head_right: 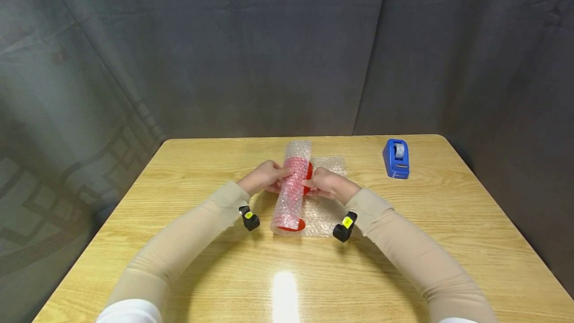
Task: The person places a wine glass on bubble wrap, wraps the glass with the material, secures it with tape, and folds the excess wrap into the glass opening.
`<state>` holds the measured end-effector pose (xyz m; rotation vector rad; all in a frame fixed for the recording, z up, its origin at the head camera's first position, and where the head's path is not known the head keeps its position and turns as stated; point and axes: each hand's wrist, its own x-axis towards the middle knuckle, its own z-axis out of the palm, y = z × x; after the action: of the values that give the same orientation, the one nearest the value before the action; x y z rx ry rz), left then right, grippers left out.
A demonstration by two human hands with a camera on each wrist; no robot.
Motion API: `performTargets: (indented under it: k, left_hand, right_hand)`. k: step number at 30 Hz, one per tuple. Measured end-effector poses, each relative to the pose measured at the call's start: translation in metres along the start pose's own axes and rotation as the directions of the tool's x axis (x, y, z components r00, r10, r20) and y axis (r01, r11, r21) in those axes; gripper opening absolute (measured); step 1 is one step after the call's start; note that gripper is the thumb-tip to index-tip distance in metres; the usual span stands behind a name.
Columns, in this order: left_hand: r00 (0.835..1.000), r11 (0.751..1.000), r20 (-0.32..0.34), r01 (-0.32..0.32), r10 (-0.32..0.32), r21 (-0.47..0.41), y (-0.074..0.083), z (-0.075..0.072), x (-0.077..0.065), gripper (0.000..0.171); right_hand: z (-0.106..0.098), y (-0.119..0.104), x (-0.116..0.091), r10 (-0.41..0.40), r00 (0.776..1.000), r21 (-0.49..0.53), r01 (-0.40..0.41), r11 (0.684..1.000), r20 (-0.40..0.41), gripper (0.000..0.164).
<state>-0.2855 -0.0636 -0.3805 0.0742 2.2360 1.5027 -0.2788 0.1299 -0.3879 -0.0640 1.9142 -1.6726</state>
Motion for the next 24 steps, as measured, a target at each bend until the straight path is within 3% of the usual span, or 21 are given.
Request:
performTargets:
  k: [4,11,24]
  left_hand:
    - [1.000,1.000,0.010,-0.007,0.007,0.003,0.0011,0.0001,-0.0010,0.032]
    - [1.000,1.000,0.016,-0.004,0.004,0.003,0.0024,-0.0002,-0.0015,0.029]
    - [1.000,0.999,0.006,0.002,-0.002,0.046,0.0054,-0.0001,-0.0033,0.027]
  right_hand:
    - [0.0020,-0.0009,-0.0009,0.011,0.999,0.026,-0.010,1.000,-0.041,0.072]
    - [0.0036,-0.0034,-0.0005,-0.033,0.997,-0.066,0.028,0.997,-0.074,0.057]
    - [0.0001,-0.0062,-0.0032,-0.053,0.998,-0.075,0.050,0.996,-0.046,0.038]
